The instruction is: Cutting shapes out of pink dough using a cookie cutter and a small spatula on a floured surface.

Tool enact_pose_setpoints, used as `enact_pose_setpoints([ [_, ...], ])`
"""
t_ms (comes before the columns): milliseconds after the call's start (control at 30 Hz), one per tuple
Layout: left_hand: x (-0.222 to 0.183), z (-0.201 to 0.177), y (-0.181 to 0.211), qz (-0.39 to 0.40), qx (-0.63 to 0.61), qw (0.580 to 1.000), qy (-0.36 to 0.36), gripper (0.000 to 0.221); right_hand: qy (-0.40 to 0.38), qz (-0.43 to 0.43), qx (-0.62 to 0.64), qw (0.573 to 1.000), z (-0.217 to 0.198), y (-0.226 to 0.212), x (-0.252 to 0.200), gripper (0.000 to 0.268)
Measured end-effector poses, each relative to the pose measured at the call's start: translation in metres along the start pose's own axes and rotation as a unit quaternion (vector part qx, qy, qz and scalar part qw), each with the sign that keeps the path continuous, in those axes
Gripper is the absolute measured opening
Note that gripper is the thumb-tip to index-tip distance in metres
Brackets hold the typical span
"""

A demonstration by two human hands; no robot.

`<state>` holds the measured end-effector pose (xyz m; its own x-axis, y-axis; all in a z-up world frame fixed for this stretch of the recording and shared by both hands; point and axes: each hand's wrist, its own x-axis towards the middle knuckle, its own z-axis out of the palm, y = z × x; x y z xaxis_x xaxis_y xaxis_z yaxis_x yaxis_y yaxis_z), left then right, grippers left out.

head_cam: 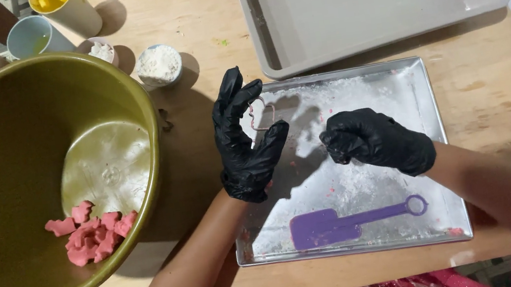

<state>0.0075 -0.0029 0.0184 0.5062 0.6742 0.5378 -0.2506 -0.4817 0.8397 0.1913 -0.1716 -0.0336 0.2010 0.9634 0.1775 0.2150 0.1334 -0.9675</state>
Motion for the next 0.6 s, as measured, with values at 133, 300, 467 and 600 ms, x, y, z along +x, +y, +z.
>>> enact_pose_setpoints([
  [133,-0.001,0.002,-0.001,-0.002,-0.003,1.0,0.006,0.057,-0.003,-0.1,-0.093,0.991,0.013,-0.06,0.019,0.023],
  [300,-0.001,0.003,-0.004,0.024,0.008,1.0,0.006,0.057,0.026,-0.099,-0.105,0.989,0.021,-0.066,0.013,0.031],
  [467,0.004,-0.003,0.019,0.029,0.026,0.998,-0.039,0.05,0.066,-0.086,-0.055,0.993,0.019,-0.057,0.015,0.026],
  [600,0.003,-0.005,0.011,0.028,0.035,0.997,-0.057,0.05,0.125,0.043,0.027,0.991,0.009,-0.037,0.007,0.021],
])
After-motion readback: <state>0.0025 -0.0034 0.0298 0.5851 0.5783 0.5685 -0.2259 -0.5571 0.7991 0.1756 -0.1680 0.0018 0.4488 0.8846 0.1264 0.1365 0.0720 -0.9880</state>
